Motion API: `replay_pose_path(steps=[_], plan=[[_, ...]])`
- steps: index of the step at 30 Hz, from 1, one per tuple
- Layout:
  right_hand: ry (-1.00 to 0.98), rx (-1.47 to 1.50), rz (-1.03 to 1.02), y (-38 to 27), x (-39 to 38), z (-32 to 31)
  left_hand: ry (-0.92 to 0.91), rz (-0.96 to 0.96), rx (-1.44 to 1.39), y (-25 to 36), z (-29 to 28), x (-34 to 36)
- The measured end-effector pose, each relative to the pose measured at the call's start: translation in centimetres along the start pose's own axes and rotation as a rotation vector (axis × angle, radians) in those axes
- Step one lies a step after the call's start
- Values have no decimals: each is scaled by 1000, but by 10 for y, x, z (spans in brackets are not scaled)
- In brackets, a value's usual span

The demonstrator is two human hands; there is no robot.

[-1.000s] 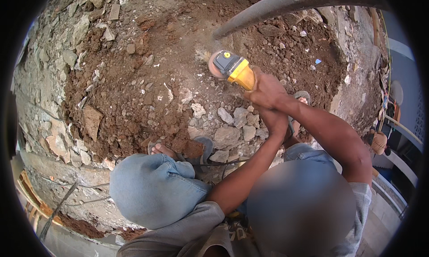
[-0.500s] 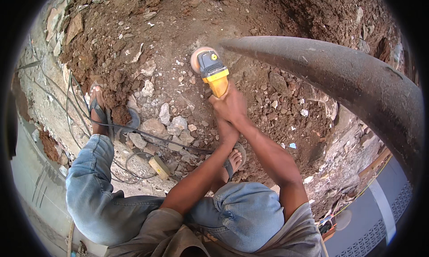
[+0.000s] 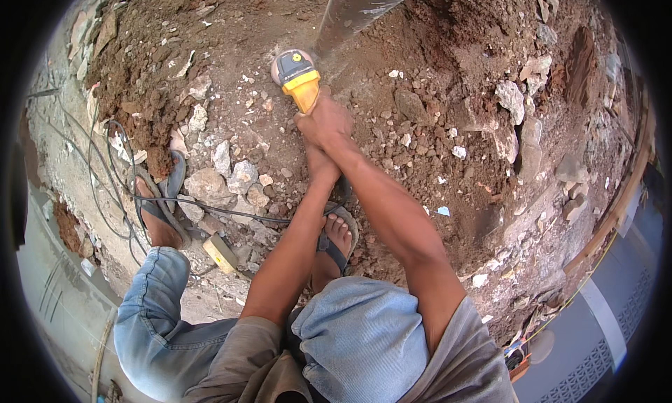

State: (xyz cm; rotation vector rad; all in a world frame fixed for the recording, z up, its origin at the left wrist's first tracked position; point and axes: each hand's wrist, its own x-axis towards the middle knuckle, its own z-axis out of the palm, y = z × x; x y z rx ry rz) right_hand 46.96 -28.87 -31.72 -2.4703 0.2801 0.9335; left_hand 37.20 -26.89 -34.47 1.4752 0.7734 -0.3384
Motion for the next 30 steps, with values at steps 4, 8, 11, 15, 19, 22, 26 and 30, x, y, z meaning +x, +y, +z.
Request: replay_pose_path(steps=[4, 8, 11, 15, 19, 22, 26, 30], plan=[[-20, 59, 7, -15, -2, 15, -104, -53, -669, -38, -14, 22], [30, 106, 27, -7, 1, 21, -48, 69, -262, -34, -16, 20], [49, 142, 30, -3, 5, 19, -20, 167, -64, -25, -16, 23], [40, 150, 41, -5, 4, 18, 14, 134, -35, -20, -17, 21], [45, 138, 39, -7, 5, 17, 22, 96, -167, -28, -13, 26], [53, 136, 33, -5, 7, 17, -11, 122, -175, -28, -12, 27], [53, 128, 56, -3, 9, 15, -3, 96, -228, -19, -8, 24], [54, 132, 63, -5, 10, 17, -53, 52, -407, -30, -8, 30]])
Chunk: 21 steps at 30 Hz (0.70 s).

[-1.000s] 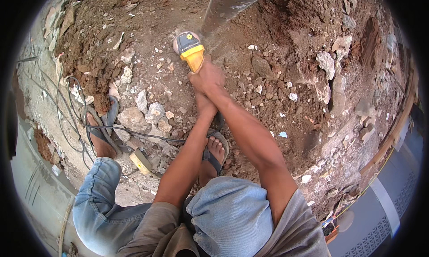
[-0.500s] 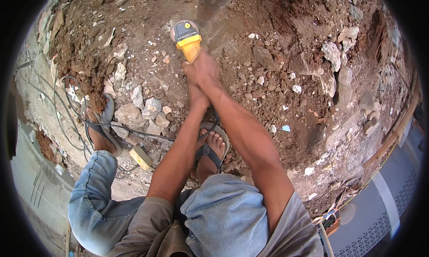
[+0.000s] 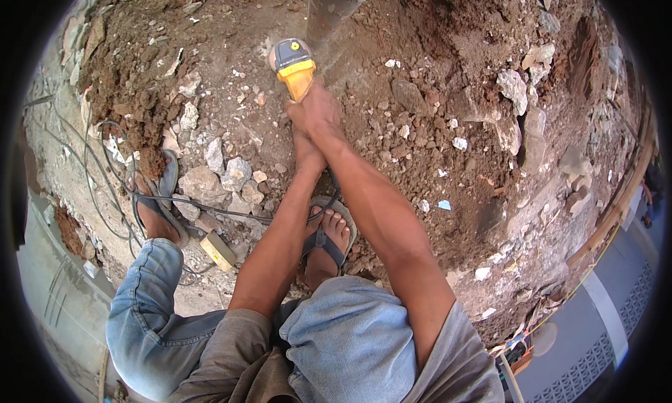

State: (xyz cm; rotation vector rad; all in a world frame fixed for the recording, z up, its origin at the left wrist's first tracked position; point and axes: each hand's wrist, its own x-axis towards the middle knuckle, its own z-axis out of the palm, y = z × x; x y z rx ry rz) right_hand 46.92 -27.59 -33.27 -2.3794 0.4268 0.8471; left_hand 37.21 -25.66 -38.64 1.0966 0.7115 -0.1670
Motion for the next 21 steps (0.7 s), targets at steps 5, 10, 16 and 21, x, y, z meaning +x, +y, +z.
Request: replay_pose_path(steps=[5, 10, 16, 21], plan=[[-4, 15, 12, 2, 1, -2, 30, -51, -85, 4, 7, 0], [-13, 31, 3, 0, -2, -3, -12, 12, 30, 1, 4, 1], [-3, 2, 35, -2, -3, -2, 13, 19, -44, 3, 6, -1], [-10, -17, 25, 0, 1, 1, 47, -20, -118, 12, 9, -3]])
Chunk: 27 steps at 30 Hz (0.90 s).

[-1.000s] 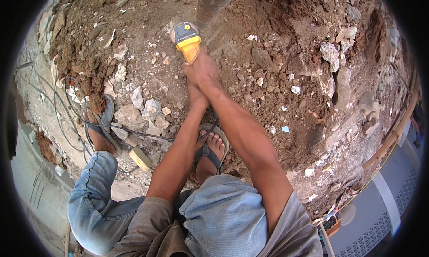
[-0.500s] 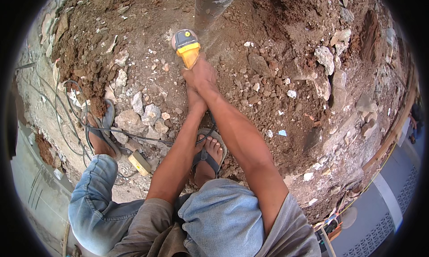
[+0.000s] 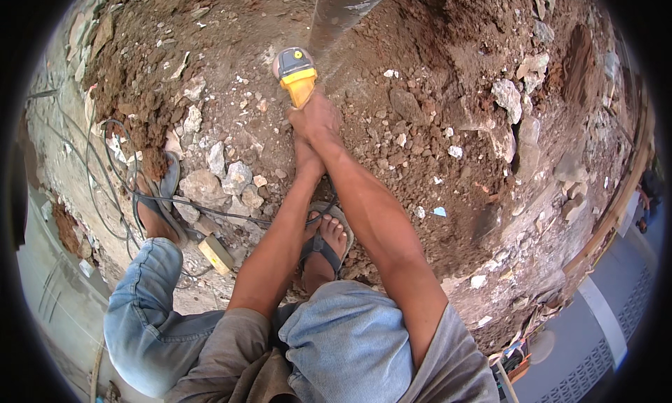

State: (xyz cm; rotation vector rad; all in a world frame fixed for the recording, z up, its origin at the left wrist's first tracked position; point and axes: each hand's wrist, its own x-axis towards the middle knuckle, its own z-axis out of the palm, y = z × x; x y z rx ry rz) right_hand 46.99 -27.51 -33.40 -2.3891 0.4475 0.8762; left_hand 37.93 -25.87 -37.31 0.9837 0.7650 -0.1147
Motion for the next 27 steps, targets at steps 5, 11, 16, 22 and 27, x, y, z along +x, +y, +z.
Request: replay_pose_path(steps=[5, 11, 16, 22, 27], plan=[[18, -11, -12, 1, -1, 0, 20, 43, 184, 6, 0, -2], [4, -5, -30, 4, 3, -2, 13, 124, 448, -1, -3, 0], [-6, -5, -31, 2, 3, -3, -38, 15, 382, -19, -13, 8], [4, -3, -44, 7, 5, -5, -24, 48, 322, -17, -4, 2], [11, 11, -48, 7, 4, -4, 7, -55, 6, -19, 0, 4]])
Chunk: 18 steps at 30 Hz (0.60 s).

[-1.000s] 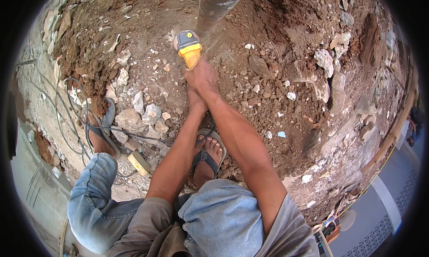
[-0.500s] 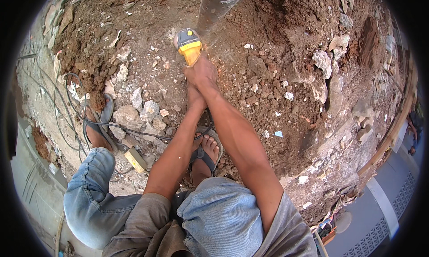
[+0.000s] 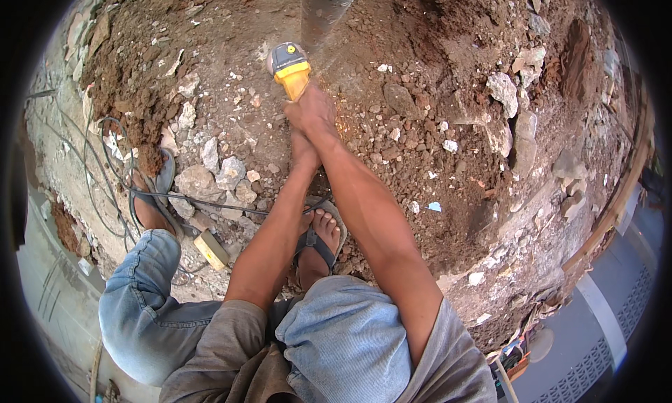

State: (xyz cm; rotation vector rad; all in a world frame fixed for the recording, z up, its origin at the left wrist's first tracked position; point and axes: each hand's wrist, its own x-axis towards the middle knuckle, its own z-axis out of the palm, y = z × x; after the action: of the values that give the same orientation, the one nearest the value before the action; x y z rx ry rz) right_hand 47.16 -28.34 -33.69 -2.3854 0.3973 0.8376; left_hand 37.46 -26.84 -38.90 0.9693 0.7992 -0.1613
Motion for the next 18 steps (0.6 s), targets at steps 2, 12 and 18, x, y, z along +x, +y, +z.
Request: replay_pose_path(steps=[2, 12, 18], plan=[[12, -4, 4, 3, 2, -1, -20, 15, 163, 0, 0, 1], [2, -13, 14, 4, 1, -2, -27, 67, 458, 12, 0, -2], [-21, 1, 2, 2, -1, -4, 16, 158, 325, 20, 7, -9]])
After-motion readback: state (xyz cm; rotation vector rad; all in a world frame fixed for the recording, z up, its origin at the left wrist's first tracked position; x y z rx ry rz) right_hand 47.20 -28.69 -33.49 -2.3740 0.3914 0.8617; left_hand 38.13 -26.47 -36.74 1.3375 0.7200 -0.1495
